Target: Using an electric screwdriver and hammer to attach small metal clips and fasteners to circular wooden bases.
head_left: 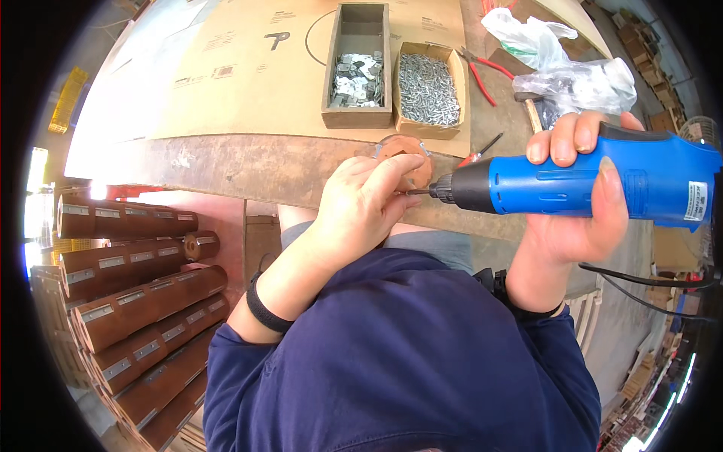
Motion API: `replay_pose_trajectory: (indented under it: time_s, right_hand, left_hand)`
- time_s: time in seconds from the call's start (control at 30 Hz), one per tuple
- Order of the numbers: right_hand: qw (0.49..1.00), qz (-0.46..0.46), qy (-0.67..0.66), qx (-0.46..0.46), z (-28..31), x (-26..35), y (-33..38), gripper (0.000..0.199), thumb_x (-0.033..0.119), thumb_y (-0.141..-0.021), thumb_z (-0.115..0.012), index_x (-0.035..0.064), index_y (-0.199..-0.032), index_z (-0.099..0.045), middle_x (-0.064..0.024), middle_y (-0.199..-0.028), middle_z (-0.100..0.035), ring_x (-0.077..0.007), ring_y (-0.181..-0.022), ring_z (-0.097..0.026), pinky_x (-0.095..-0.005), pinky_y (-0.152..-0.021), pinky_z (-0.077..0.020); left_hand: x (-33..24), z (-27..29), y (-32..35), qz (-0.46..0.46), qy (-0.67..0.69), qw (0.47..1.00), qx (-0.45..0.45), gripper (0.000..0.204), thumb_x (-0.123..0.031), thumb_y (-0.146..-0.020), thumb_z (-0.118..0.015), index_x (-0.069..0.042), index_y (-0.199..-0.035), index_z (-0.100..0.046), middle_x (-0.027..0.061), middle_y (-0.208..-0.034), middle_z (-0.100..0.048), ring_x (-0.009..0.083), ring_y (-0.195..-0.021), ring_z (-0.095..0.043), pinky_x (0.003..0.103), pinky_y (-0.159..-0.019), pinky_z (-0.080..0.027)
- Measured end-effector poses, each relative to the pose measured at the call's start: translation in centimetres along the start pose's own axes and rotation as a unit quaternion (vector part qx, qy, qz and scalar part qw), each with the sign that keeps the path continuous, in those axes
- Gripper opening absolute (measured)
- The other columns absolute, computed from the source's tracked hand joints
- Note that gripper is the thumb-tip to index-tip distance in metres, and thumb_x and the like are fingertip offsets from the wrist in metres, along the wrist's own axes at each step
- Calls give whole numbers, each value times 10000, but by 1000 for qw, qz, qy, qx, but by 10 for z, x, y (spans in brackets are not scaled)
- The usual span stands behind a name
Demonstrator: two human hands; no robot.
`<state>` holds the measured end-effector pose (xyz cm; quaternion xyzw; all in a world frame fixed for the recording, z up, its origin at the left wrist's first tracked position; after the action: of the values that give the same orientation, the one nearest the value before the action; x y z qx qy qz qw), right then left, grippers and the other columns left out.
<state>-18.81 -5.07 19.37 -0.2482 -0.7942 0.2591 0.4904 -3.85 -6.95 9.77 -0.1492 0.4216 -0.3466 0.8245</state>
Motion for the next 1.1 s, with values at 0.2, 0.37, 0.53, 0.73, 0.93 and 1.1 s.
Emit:
replay_pose_trajectory:
  time_s: [0.2,0.37,0.53,0.73,0.93,1.1]
  right_hand:
    - [1000,-3,0,7,1,-4,0,488,132,-751,-483,58,-1206,-323,-121,-869,-412,-192,-756,-430,-368,-654,-409]
    - [999,8,31,44,-9,-4,-1,491,110,-757,-467,65,-1217,-301,-128,-868,-415,-199,-757,-432,-374,-655,-420]
    - [998,3,54,45,-13,-14,-3,501,67,-749,-464,76,-1220,-294,-132,-869,-431,-203,-743,-453,-373,-655,-436]
    - [988,-22,156,2,-13,-29,0,502,5,-729,-462,73,-1202,-306,-131,-847,-452,-200,-726,-476,-370,-650,-446]
    - [984,-50,168,23,-20,-40,0,499,-18,-724,-458,65,-1194,-313,-127,-833,-456,-195,-714,-478,-364,-641,-450]
    - [984,-37,172,26,-22,-41,1,493,-20,-727,-470,53,-1190,-317,-124,-818,-459,-194,-706,-483,-362,-638,-456]
  left_hand:
    - [3,-2,0,4,12,1000,7,482,-51,-596,-726,-72,-1038,-535,22,-752,-623,207,-691,-572,308,-636,-444]
    - [12,-7,1,25,41,999,-3,485,-25,-596,-721,-69,-1039,-529,42,-787,-635,225,-718,-599,309,-662,-457]
    - [23,-13,2,69,99,993,12,468,16,-632,-675,-58,-1065,-513,59,-816,-638,237,-741,-603,317,-692,-459]
    - [19,-14,5,35,87,995,32,463,78,-691,-540,-42,-1131,-460,85,-865,-637,274,-884,-557,354,-803,-411]
    - [21,-18,12,11,79,996,28,467,90,-691,-473,-15,-1145,-435,98,-898,-629,302,-929,-527,393,-835,-377]
    - [19,-14,12,-8,79,997,6,468,86,-690,-468,-6,-1148,-431,105,-909,-622,307,-933,-525,418,-849,-365]
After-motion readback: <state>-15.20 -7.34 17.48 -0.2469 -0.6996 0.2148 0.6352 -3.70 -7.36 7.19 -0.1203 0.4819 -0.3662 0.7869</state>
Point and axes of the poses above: each hand's wrist, its own y-axis away from the middle knuckle, its own z-axis out of the back of the hand, x = y × z, the point moved 10 cm from there along -y, towards the middle knuckle
